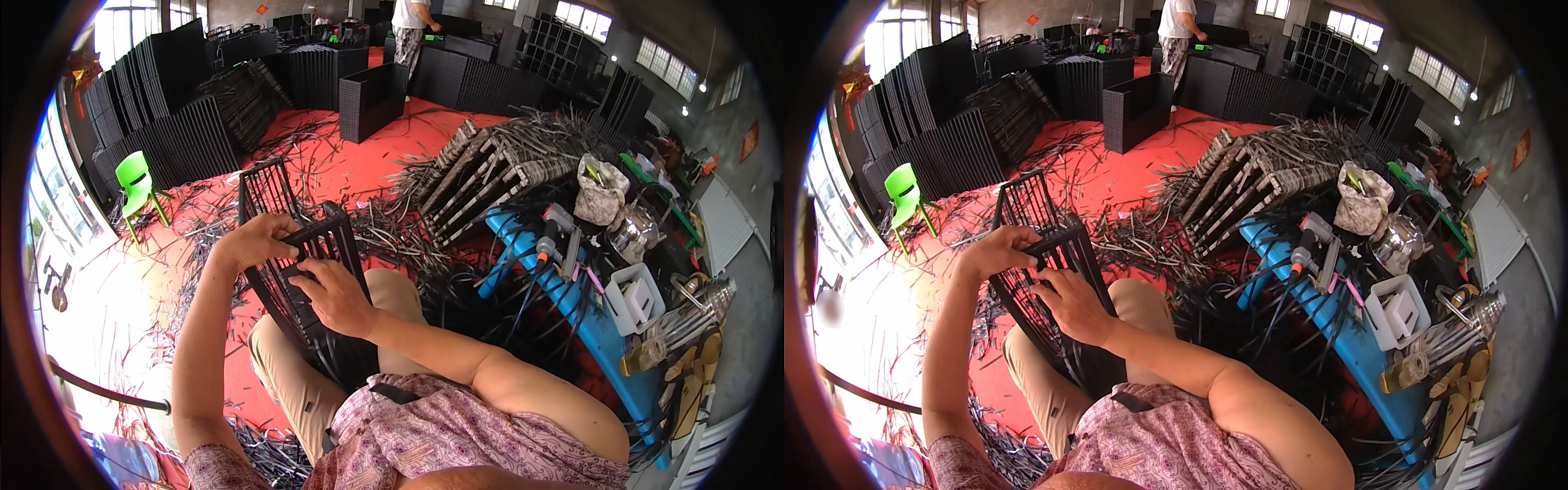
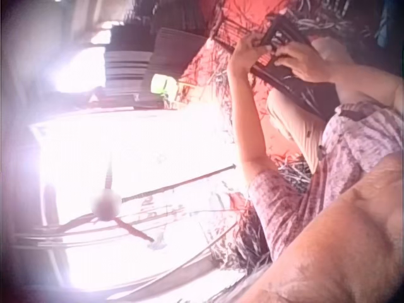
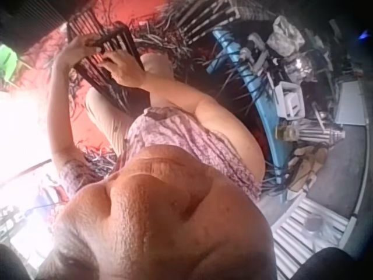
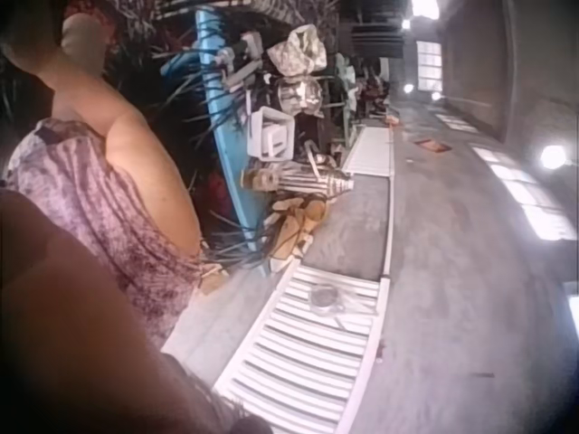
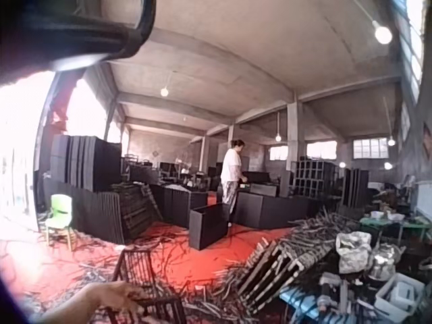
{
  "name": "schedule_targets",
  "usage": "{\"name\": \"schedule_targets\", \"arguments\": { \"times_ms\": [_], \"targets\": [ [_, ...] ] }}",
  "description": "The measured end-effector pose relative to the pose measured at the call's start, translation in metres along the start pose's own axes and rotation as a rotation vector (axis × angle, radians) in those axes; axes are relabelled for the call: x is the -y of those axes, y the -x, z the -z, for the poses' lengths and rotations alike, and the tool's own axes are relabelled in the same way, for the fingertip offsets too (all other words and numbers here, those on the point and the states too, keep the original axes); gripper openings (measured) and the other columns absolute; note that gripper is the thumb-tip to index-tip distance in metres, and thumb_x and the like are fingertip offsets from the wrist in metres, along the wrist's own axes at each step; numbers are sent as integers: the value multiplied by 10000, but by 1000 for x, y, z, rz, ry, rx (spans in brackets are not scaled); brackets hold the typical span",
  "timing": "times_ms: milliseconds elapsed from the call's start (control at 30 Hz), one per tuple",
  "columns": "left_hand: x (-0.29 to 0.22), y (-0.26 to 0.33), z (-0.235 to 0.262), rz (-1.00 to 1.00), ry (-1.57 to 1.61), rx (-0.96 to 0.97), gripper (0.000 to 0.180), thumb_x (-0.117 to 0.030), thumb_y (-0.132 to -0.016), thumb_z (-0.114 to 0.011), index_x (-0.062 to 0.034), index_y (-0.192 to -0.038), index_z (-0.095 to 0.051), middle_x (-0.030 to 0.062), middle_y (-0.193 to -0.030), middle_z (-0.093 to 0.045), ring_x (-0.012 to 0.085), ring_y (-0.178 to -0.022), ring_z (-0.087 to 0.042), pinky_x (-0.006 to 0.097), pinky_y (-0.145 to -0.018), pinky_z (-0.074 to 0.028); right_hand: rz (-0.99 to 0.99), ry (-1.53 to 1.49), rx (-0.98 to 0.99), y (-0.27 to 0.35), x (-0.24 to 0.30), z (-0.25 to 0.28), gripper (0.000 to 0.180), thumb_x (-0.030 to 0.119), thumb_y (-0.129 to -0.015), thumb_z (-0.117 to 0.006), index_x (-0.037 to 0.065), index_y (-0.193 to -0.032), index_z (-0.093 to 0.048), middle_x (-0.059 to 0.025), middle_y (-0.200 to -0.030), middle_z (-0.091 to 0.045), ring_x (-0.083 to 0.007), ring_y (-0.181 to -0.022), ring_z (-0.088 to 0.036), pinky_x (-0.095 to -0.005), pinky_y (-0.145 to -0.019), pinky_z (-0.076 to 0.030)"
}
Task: The person weaves black plastic strips into a chair frame and uses a nail gun to secure the strips. They reload the nail gun with nails from a container and continue attaching strips to the chair.
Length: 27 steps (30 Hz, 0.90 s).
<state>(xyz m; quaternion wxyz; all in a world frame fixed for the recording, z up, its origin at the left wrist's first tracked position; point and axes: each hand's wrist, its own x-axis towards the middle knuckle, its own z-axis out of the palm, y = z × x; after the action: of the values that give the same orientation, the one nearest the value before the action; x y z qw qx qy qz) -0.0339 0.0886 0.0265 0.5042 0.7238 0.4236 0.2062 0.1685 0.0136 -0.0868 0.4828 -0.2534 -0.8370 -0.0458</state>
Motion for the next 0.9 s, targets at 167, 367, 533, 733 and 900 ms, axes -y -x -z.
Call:
{"name": "schedule_targets", "arguments": {
  "times_ms": [167, 367, 533, 733, 900],
  "targets": [
    [-3, 2, -1, 14, -72, -23, 320, 14, -811, -739, 41, -1123, -673, 45, -945, -713, 122, -855, -657, 269, -762, -526, -39, -13, -22, 0, 8, -2, 530, -53, -733, -675, 39, -1253, -628, -142, -1274, -545, -345, -1115, -572, -448, -967, -483],
    [2, -1, -2, -8, 8, -23, 296, 9, -815, -735, 40, -1103, -674, 38, -907, -704, 113, -830, -639, 273, -744, -514, -16, -25, -105, 0, 7, -5, 458, -35, -771, -670, 52, -1220, -648, -135, -1265, -558, -337, -1127, -575, -429, -949, -494],
    [8, -4, 2, -3, -32, -24, 291, 13, -814, -730, 36, -1099, -671, 33, -889, -695, 109, -823, -633, 274, -734, -510, 150, -68, -159, -8, -7, -1, 385, 12, -756, -732, 76, -1134, -704, -79, -1151, -616, -286, -1065, -606, -395, -892, -521],
    [4, 1, 2, 8, -119, -48, 273, 12, -836, -714, 33, -1104, -666, 33, -900, -693, 95, -839, -636, 267, -731, -515, 249, -102, -199, -40, -18, 11, 283, 65, -796, -735, 82, -1076, -703, -43, -1026, -655, -244, -908, -633, -388, -813, -522],
    [3, 1, -1, -47, -27, -97, 206, -18, -886, -683, 33, -1085, -688, 16, -892, -698, 93, -825, -645, 262, -762, -525, 228, -127, -200, -90, -46, 12, 132, 140, -866, -722, 89, -984, -691, -49, -870, -669, -257, -833, -639, -405, -774, -518]
  ]
}}
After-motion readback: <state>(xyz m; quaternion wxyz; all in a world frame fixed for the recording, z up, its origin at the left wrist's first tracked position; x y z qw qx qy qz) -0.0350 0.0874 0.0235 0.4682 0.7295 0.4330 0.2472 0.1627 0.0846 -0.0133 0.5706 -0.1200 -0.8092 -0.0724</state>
